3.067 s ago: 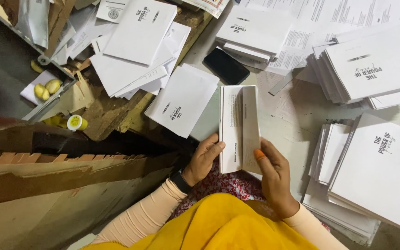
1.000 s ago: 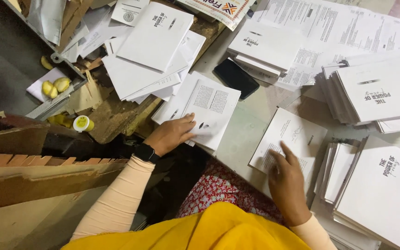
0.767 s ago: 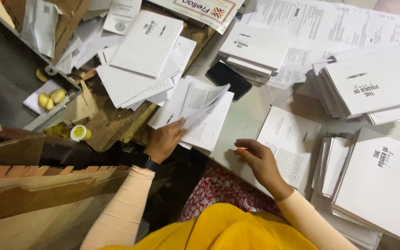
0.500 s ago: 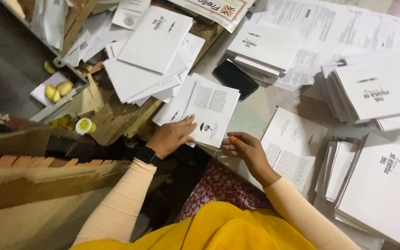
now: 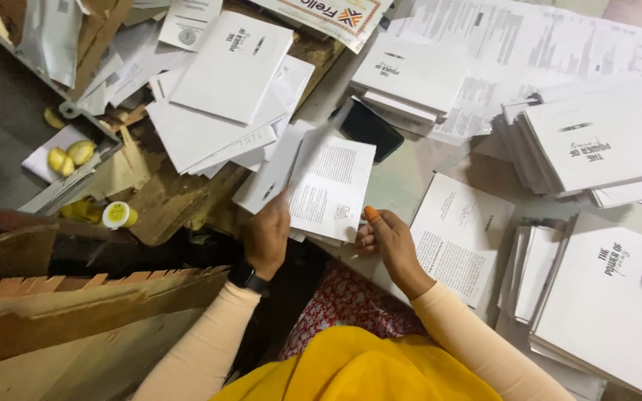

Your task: Inspecting and stacking printed booklets on a workbench in a print shop.

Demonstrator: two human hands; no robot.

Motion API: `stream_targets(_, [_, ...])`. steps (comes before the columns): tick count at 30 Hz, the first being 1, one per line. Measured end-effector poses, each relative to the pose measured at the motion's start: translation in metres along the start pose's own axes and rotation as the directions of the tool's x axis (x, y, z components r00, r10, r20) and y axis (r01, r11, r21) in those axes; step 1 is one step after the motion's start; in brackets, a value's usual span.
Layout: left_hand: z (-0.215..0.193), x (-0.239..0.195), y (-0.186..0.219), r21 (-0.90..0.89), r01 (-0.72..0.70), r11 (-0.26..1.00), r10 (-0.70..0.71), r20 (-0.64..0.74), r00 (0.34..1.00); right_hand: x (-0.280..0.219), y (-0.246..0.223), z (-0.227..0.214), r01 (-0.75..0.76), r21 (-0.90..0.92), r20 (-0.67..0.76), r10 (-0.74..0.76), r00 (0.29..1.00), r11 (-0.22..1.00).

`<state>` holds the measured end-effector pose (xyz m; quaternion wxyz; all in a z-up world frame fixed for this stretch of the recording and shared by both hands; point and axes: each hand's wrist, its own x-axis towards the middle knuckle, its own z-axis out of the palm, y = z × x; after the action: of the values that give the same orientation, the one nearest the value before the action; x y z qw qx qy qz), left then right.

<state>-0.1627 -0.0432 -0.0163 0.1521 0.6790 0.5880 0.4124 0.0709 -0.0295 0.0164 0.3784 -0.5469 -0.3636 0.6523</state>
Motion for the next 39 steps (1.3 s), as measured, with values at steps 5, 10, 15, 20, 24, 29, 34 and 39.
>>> stream_targets(5, [0.033, -0.013, 0.022, -0.329, 0.249, 0.911, -0.326, -0.203, 0.923, -0.022, -0.004, -0.016, 0.102, -0.040, -0.135, -0.106, 0.985, 0.994])
stream_targets(10, [0.079, -0.036, 0.051, -0.453, 0.317, 0.833, -0.386, -0.065, 0.920, -0.054, 0.002, -0.056, 0.257, -0.091, -0.222, -0.271, 0.937, 0.962])
stream_targets(15, [0.096, -0.034, 0.094, -0.129, -0.167, 0.977, 0.180, 0.098, 0.979, -0.054, 0.009, -0.103, -0.035, -0.633, -0.323, -0.223, 0.920, 0.773])
stream_targets(20, [0.132, -0.052, 0.079, 0.222, -0.388, 0.895, 0.369, 0.122, 0.921, -0.041, 0.007, -0.105, 0.100, -0.343, -0.351, -0.226, 0.909, 0.934])
stream_targets(24, [0.118, -0.049, 0.083, 0.167, -0.445, 0.880, 0.410, 0.205, 0.889, -0.031, -0.005, -0.094, -0.005, -0.534, -0.336, -0.206, 0.919, 0.845])
stream_targets(29, [0.109, -0.043, 0.062, 0.000, -0.448, 0.894, 0.431, 0.275, 0.860, -0.034, -0.019, -0.084, -0.065, -0.669, -0.344, -0.231, 0.910, 0.741])
stream_targets(34, [0.102, -0.050, 0.055, -0.103, -0.400, 0.910, 0.413, 0.295, 0.862, -0.033, -0.010, -0.088, -0.009, -0.697, -0.310, -0.290, 0.905, 0.717])
stream_targets(39, [0.103, -0.057, 0.062, -0.122, -0.463, 0.878, 0.475, 0.341, 0.811, -0.028, -0.005, -0.096, 0.027, -0.662, -0.305, -0.303, 0.903, 0.749])
